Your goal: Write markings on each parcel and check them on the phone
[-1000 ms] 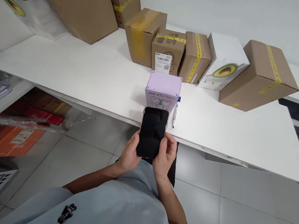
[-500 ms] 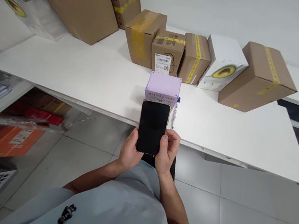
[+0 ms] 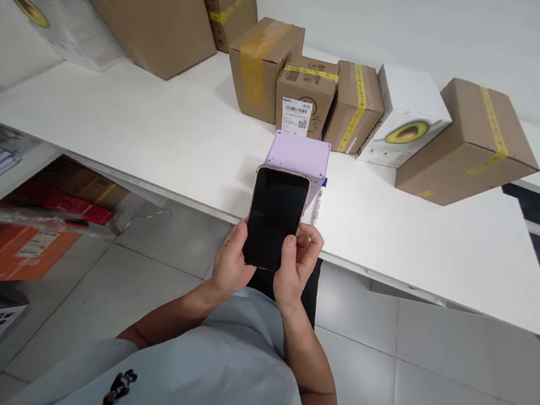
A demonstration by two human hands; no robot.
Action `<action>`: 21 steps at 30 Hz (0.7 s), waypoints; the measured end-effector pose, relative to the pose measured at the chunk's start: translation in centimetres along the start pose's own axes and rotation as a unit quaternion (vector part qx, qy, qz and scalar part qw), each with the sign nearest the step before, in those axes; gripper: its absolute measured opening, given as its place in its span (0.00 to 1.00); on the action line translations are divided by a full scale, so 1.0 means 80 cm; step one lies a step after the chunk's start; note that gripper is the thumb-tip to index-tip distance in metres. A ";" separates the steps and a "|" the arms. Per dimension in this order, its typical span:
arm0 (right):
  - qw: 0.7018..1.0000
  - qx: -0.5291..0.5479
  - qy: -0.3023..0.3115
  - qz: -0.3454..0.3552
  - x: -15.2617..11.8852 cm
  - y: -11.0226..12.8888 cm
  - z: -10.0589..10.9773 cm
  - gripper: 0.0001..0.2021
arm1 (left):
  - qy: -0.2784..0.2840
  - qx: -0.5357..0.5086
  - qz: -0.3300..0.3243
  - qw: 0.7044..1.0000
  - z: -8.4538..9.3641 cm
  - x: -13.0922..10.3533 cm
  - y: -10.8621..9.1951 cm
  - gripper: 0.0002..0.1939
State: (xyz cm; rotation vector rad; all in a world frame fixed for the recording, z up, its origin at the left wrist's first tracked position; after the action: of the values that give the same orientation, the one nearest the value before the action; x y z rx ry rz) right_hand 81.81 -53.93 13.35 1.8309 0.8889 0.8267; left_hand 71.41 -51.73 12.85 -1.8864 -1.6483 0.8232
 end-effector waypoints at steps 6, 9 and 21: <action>1.000 -0.002 0.008 0.004 0.001 0.003 -0.005 0.13 | -0.003 -0.001 0.001 1.000 0.001 0.002 -0.001 0.22; 1.000 -0.006 0.012 0.007 0.003 0.004 -0.006 0.13 | 0.003 -0.009 0.004 1.000 -0.001 0.002 -0.003 0.21; 0.999 0.003 0.029 -0.014 0.003 -0.002 -0.007 0.16 | -0.023 0.007 0.030 0.999 0.007 0.008 0.001 0.23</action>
State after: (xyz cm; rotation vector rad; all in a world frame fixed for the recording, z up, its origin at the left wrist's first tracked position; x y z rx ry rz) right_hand 81.42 -53.40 13.44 1.8036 0.9510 0.8643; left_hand 71.10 -51.15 12.35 -1.9291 -1.6149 0.9059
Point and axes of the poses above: each hand's wrist, its own x-axis towards the middle knuckle, its own z-axis out of the back of the hand, y = z × x, the point moved 5 cm from there along x, towards the middle knuckle, and after that the axes turned 1 degree about x, right-handed, at the moved point
